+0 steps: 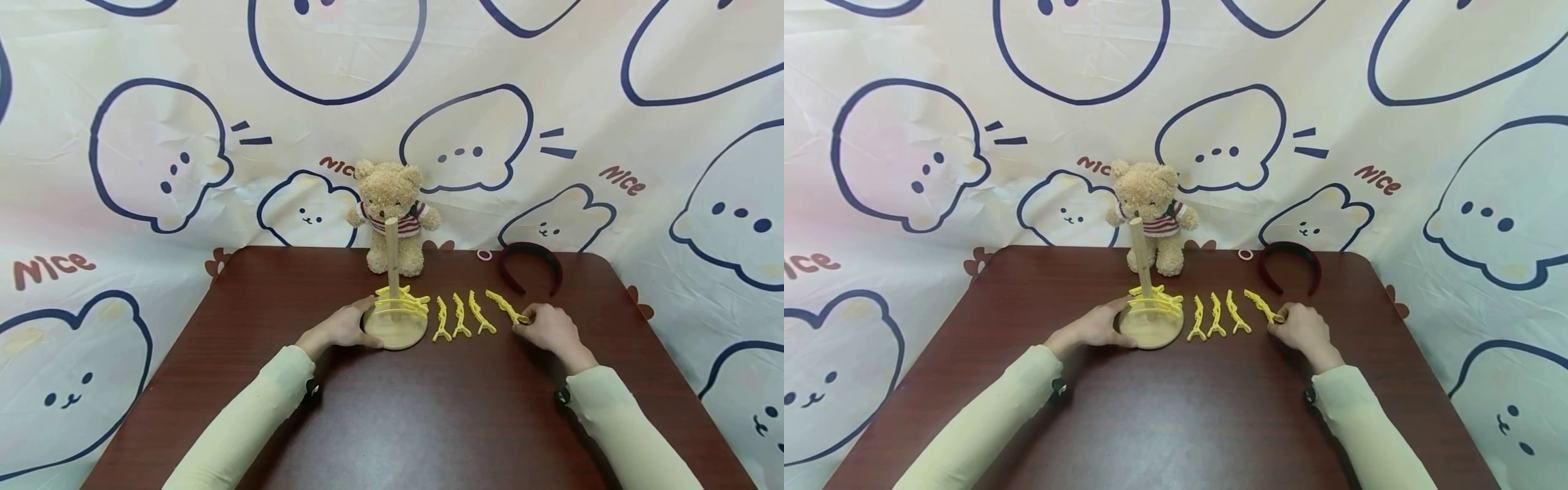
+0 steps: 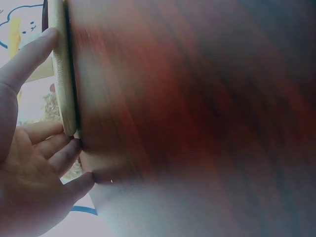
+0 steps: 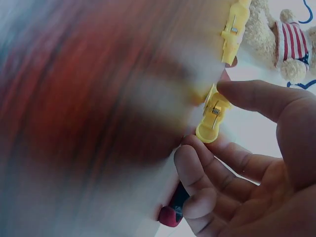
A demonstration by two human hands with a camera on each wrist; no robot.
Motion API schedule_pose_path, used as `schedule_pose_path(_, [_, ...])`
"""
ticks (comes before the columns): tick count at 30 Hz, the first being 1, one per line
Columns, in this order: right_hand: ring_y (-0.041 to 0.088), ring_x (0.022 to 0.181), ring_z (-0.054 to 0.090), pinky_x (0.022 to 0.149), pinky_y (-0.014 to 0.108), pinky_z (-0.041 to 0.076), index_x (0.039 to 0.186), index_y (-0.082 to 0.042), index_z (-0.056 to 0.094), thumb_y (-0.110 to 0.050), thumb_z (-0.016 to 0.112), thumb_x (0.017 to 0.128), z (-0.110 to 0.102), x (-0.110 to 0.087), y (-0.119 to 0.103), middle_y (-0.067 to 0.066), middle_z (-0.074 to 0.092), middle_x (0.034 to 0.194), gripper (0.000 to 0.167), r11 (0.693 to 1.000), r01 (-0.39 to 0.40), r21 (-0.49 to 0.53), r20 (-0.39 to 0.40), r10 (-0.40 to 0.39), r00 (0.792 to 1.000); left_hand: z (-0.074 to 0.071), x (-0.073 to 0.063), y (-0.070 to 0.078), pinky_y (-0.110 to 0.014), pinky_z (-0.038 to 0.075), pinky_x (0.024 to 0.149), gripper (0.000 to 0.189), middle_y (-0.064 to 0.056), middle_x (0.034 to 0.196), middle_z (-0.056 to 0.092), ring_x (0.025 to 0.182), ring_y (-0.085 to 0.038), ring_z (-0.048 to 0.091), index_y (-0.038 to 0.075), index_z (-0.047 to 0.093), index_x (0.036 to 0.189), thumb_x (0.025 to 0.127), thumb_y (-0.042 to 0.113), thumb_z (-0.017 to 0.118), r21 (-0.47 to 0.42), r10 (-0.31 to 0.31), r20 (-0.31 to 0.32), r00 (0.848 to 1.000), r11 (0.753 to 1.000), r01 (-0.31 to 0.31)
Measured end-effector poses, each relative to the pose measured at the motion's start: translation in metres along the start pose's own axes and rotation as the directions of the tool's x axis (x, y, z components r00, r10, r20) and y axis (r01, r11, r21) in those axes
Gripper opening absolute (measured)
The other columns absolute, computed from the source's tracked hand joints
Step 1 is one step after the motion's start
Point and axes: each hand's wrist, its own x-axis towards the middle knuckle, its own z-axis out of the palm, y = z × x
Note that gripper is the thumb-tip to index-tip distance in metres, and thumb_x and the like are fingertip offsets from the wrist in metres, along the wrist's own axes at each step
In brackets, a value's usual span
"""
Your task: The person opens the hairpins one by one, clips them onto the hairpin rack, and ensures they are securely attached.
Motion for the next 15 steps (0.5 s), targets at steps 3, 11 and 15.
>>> schedule_pose_path(3, [0.029,0.080,0.062,0.070,0.047,0.051,0.109,-0.002,0.071,-0.035,0.073,0.086,-0.0015,0.0002,0.0030,0.015,0.071,0.095,0.040,1.000,0.018,-0.002,-0.035,-0.019,0.999,-0.0001,-0.0001,0.0003,-0.047,0.033,0.119,0.106,-0.017,0.164,0.028,0.149,-0.033,0.033,0.003,0.029,0.157,0.077,0.045,0.085,0.003,0.002,-0.002,1.000,1.000,-0.002])
schedule_pose_path(11, [0.031,0.081,0.064,0.072,0.049,0.052,0.111,-0.001,0.071,-0.032,0.069,0.088,-0.0046,0.0008,0.0040,0.017,0.073,0.098,0.039,0.999,0.047,0.026,-0.145,-0.042,0.989,0.0013,0.0006,-0.0007,-0.046,0.032,0.120,0.105,-0.015,0.164,0.028,0.150,-0.032,0.032,0.004,0.029,0.157,0.077,0.045,0.084,0.002,-0.008,0.005,1.000,1.000,0.008])
schedule_pose_path(15, [0.029,0.079,0.065,0.071,0.047,0.053,0.109,-0.001,0.071,-0.032,0.070,0.088,-0.0076,-0.0001,-0.0001,0.015,0.074,0.095,0.037,0.995,0.090,0.043,-0.197,-0.080,0.977,0.0012,0.0006,-0.0001,-0.047,0.032,0.119,0.105,-0.016,0.164,0.028,0.149,-0.033,0.032,0.004,0.029,0.157,0.077,0.045,0.085,-0.001,-0.006,0.003,1.000,1.000,0.006])
